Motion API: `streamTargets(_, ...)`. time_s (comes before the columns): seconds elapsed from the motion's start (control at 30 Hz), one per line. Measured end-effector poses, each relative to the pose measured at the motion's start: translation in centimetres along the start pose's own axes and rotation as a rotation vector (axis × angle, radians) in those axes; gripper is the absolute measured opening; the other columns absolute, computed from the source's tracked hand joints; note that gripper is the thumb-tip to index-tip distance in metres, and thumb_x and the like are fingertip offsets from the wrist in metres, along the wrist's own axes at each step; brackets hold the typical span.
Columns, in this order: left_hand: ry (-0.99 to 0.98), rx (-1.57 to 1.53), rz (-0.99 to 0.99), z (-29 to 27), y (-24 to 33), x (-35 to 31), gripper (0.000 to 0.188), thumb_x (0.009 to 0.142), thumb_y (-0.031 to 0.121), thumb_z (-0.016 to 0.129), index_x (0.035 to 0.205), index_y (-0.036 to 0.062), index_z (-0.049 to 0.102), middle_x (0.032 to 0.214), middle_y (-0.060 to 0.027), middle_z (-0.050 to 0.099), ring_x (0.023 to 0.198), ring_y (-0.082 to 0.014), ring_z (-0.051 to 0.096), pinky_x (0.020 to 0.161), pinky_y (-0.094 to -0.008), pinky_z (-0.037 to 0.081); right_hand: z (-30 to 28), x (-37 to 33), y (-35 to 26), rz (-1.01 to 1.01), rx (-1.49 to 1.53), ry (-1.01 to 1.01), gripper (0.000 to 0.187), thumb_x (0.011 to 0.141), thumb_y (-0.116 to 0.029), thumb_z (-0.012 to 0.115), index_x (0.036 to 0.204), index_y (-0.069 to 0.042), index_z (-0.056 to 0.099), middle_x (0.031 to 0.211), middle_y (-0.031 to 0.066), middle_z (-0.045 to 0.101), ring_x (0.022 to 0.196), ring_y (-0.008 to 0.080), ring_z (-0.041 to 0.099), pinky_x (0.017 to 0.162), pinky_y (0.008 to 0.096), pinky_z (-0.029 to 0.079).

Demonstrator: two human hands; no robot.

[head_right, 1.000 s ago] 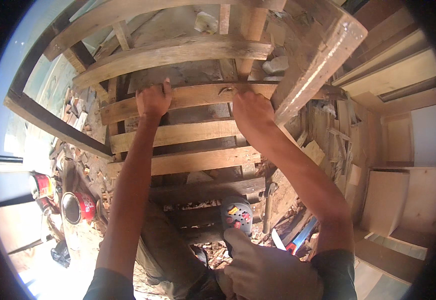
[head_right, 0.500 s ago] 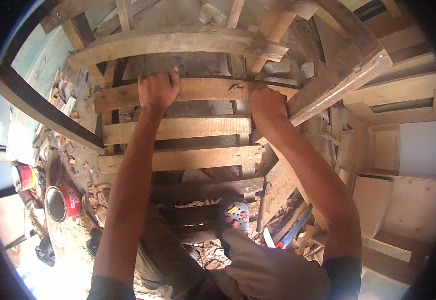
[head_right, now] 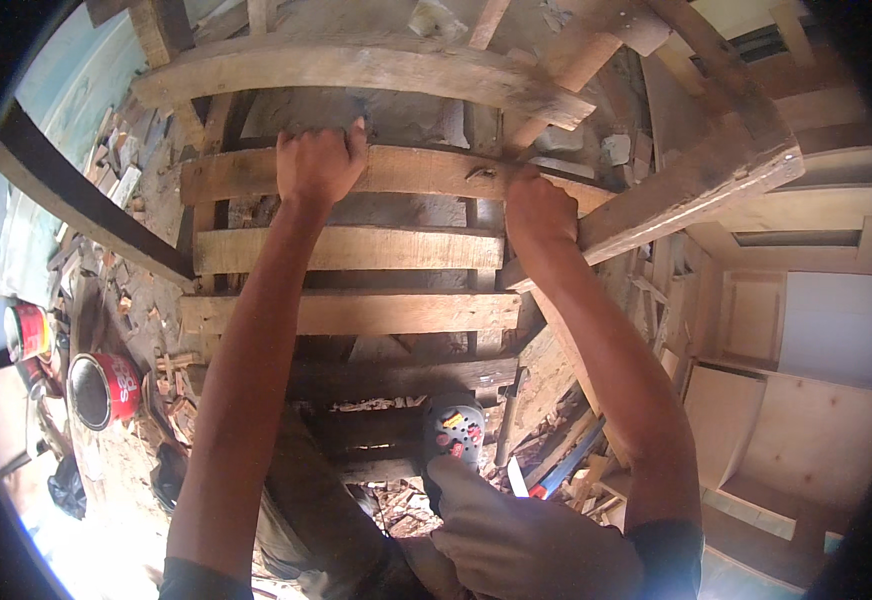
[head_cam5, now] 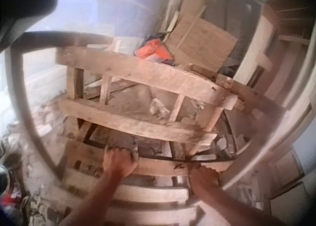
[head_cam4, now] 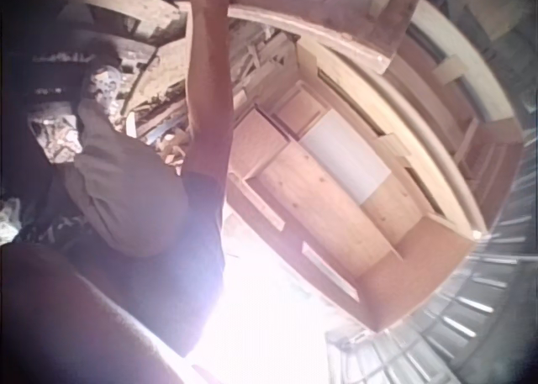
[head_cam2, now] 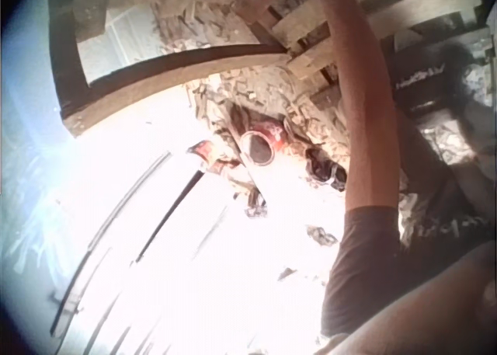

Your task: The person sits on the floor and uses a hammer to pry apart and break a wooden pallet into smaller pieces. They repeatedly strike and lever the slats to separate them from the frame.

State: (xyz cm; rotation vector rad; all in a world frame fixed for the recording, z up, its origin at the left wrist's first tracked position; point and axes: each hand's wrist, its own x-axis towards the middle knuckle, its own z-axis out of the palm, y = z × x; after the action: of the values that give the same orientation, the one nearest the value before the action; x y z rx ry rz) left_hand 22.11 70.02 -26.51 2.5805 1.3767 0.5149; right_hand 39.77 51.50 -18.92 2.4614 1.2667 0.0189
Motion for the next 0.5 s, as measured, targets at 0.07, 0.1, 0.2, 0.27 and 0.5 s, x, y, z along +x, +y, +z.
streamTargets(0.07,-0.006,-0.024,-0.004,-0.1,0.1,0.0,0.061,0.099,0.045,0.040,0.070,0.0033,0.075,0.072,-0.0214,0.070,0.073,-0.0366,0.070,0.089,-0.0478,0.048,0.1,0.1,0.3,-0.006,-0.002,-0.009,0.022,0.095,-0.007,0.049,0.109,0.008,0.056,0.096,0.0272,0.071,0.091,0.0383,0.073,0.077,0.0460,0.059)
streamTargets(0.1,0.004,-0.034,-0.004,0.1,0.0,0.1,0.061,0.099,0.045,0.040,0.070,0.0034,0.075,0.072,-0.0211,0.070,0.073,-0.0366,0.070,0.089,-0.0476,0.048,0.2,0.2,0.3,-0.009,-0.006,-0.014,0.022,0.095,-0.007,0.049,0.109,0.008,0.056,0.096,0.0272,0.071,0.091,0.0385,0.073,0.077,0.0459,0.059)
streamTargets(0.2,0.009,-0.035,-0.002,0.5,-0.2,0.0,0.061,0.099,0.045,0.040,0.071,0.0035,0.075,0.072,-0.0205,0.070,0.073,-0.0361,0.071,0.089,-0.0473,0.048,0.0,0.1,0.1,-0.013,0.022,0.010,0.021,0.095,-0.006,0.048,0.109,0.007,0.057,0.096,0.0267,0.071,0.091,0.0388,0.072,0.077,0.0463,0.059)
streamTargets(0.27,0.024,-0.024,0.001,0.7,-0.2,0.1,0.060,0.099,0.045,0.040,0.071,0.0036,0.075,0.072,-0.0202,0.070,0.073,-0.0356,0.071,0.089,-0.0471,0.049,-0.2,0.2,0.0,-0.007,0.018,0.003,0.021,0.096,-0.006,0.047,0.109,0.007,0.057,0.096,0.0264,0.071,0.091,0.0389,0.072,0.077,0.0464,0.059)
streamTargets(0.5,0.025,0.007,0.010,0.7,-0.2,-0.1,0.059,0.099,0.043,0.042,0.070,0.0041,0.075,0.071,-0.0198,0.070,0.070,-0.0346,0.071,0.087,-0.0468,0.049,0.0,0.1,0.0,-0.001,0.028,0.028,0.022,0.095,-0.007,0.046,0.105,0.006,0.061,0.094,0.0270,0.071,0.088,0.0397,0.072,0.076,0.0471,0.060)
